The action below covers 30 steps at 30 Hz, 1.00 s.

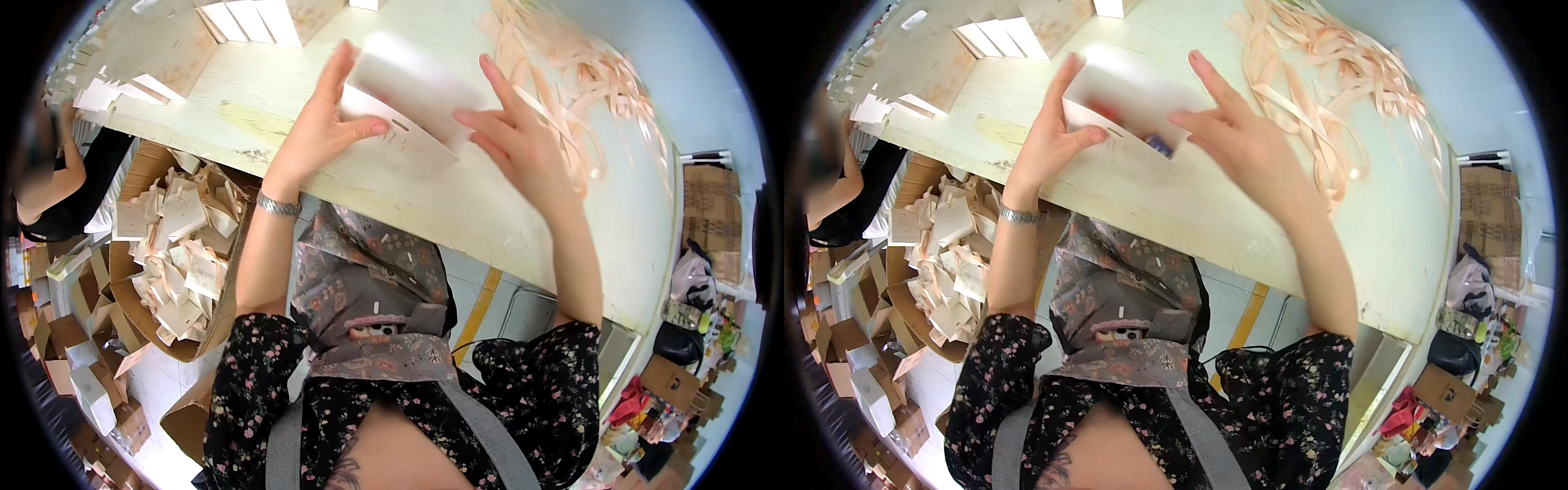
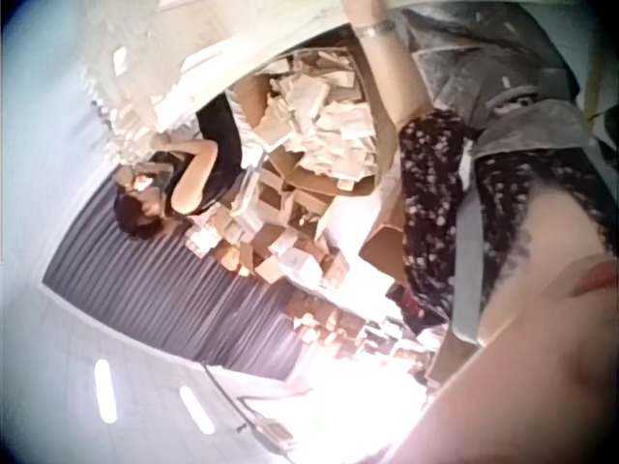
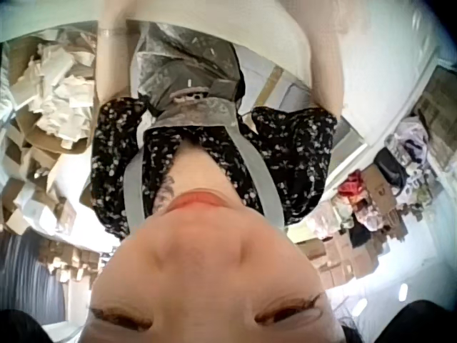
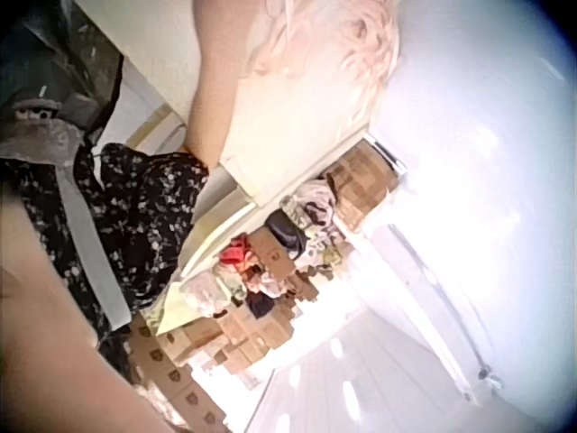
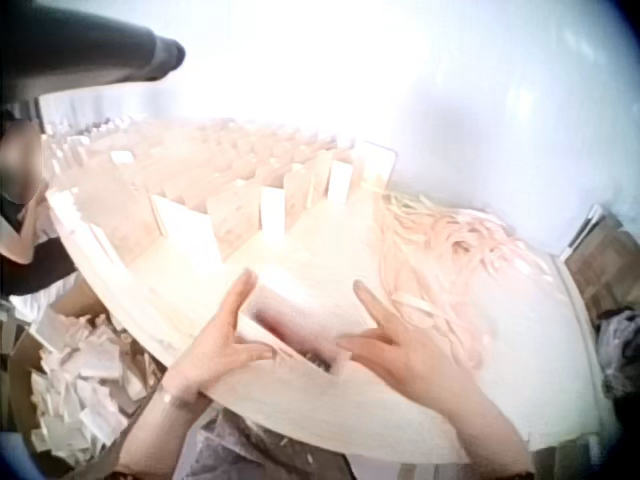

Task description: The person assembles small white paper gift boxes by folding flaps and inserting pink ribbons through slots. They repeatedly pick up flat boxes, fold them into shape, and thread ribbons to complete each unit.

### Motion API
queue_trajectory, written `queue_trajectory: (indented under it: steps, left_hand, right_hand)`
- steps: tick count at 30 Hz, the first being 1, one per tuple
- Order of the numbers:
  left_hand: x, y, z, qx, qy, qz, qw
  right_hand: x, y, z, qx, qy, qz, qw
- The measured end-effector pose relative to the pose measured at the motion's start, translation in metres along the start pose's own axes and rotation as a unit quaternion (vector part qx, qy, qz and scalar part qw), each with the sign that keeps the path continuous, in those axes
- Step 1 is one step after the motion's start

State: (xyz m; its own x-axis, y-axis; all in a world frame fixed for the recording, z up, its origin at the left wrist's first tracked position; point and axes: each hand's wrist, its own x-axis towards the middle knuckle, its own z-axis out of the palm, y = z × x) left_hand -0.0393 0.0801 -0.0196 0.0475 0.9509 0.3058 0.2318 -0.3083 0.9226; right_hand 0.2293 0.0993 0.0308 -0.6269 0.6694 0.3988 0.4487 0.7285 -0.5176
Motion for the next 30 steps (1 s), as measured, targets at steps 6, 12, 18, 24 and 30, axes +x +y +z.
queue_trajectory:
  steps: [6,12,18,24,30]
  left_hand:
    - [-0.042,-0.013,0.018,-0.200,0.021,0.001,0.979]
    - [-0.063,-0.037,0.022,-0.200,0.105,0.114,0.967]
    - [-0.065,-0.017,0.025,-0.231,0.113,0.064,0.964]
    - [-0.057,-0.014,0.030,-0.208,0.185,-0.058,0.959]
    - [-0.035,0.015,0.035,-0.223,0.142,-0.092,0.960]
  right_hand:
    - [-0.046,-0.001,0.070,0.251,0.076,0.057,0.963]
    - [-0.036,0.000,0.083,0.400,0.127,0.052,0.906]
    - [-0.041,0.001,0.089,0.277,0.172,0.065,0.943]
    - [-0.031,-0.013,0.096,0.388,0.241,0.140,0.879]
    - [-0.023,-0.014,0.090,0.397,0.198,0.162,0.881]
